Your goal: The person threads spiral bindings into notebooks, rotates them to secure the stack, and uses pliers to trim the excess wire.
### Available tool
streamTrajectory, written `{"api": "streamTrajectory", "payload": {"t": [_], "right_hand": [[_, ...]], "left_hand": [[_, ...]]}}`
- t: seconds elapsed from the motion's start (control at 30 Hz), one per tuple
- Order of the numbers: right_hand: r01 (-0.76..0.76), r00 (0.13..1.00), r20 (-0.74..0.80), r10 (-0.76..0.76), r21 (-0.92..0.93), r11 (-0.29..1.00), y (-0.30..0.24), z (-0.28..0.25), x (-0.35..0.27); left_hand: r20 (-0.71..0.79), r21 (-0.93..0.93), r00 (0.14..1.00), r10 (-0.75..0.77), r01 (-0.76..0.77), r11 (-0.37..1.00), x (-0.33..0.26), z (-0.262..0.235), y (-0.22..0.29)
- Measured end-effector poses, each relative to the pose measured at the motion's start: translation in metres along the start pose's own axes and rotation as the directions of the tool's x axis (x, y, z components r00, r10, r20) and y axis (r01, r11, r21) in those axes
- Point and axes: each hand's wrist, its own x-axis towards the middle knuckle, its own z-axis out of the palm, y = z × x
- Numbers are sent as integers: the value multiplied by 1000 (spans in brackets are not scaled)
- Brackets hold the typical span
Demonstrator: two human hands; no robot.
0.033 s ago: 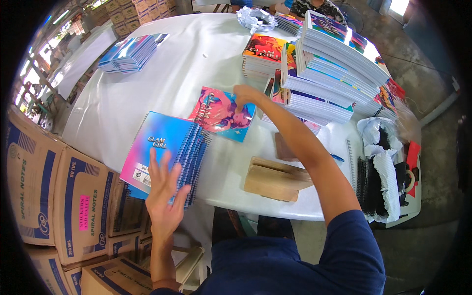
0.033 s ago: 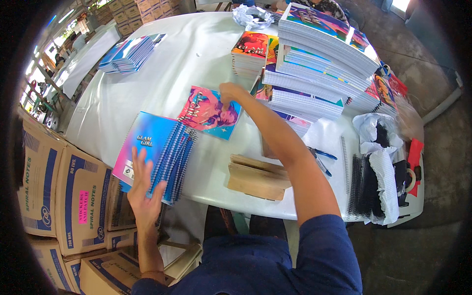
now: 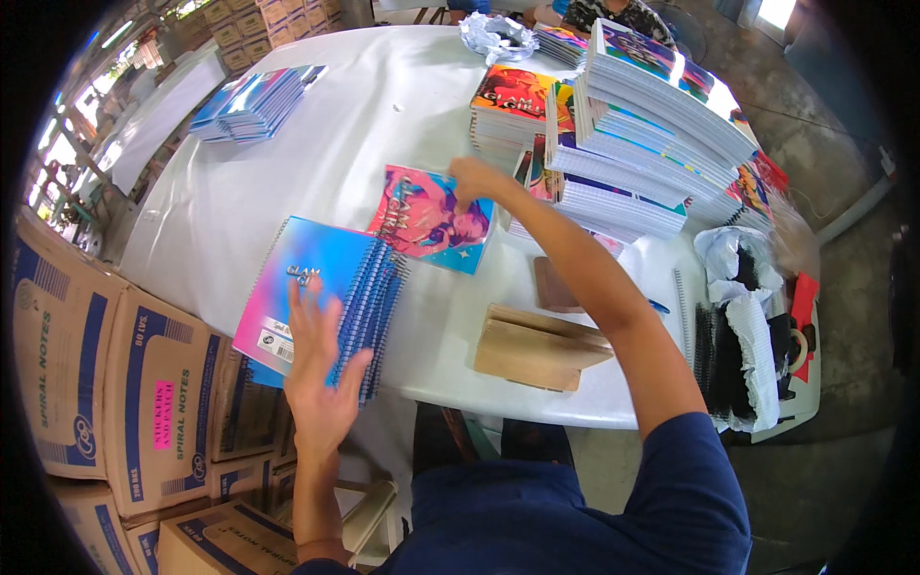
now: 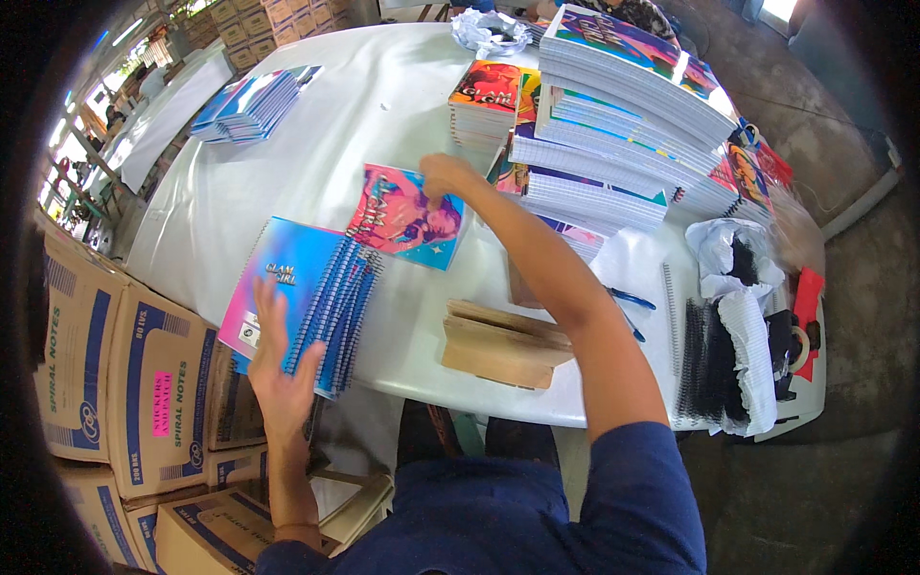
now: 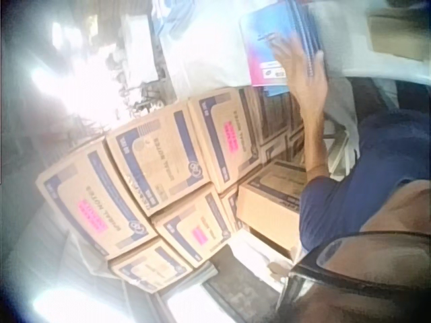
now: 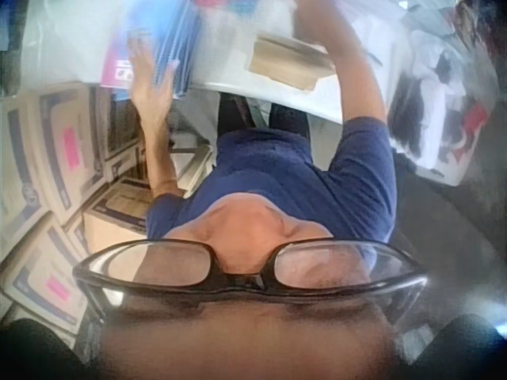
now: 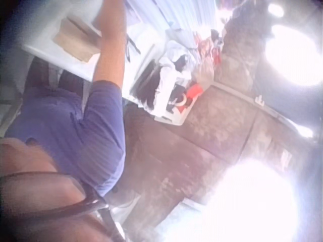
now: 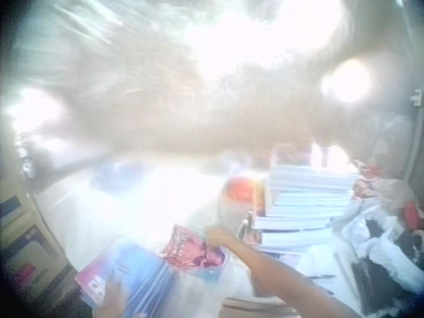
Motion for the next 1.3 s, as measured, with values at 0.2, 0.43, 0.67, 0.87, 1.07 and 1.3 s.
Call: {"api": "streamTrajectory", "payload": {"t": [0.2,0.43,0.67,0.87,1.07,1.3], "right_hand": [[204,783,-540,-309,-246,948,-72,-120,-195],[557,625,-775,-94,358,750,-35,-105,-351],[252,759,-534,372,768,589,6,39,-387],[188,707,-476,522,839,510,8,111,-373],[234,699,-570,433,754,614,5,117,-362],[265,654,-642,400,690,673,-5,89,-370]], "left_hand": [[-299,-238,934,-196,126,963,65,45,8],[260,-910,964,-52,262,322,69,89,36],[522,-790,842,136,417,449,71,113,51],[591,-714,795,135,438,546,62,133,50],[548,-698,832,91,394,598,49,135,32],[614,-661,776,140,410,629,83,112,44]]}}
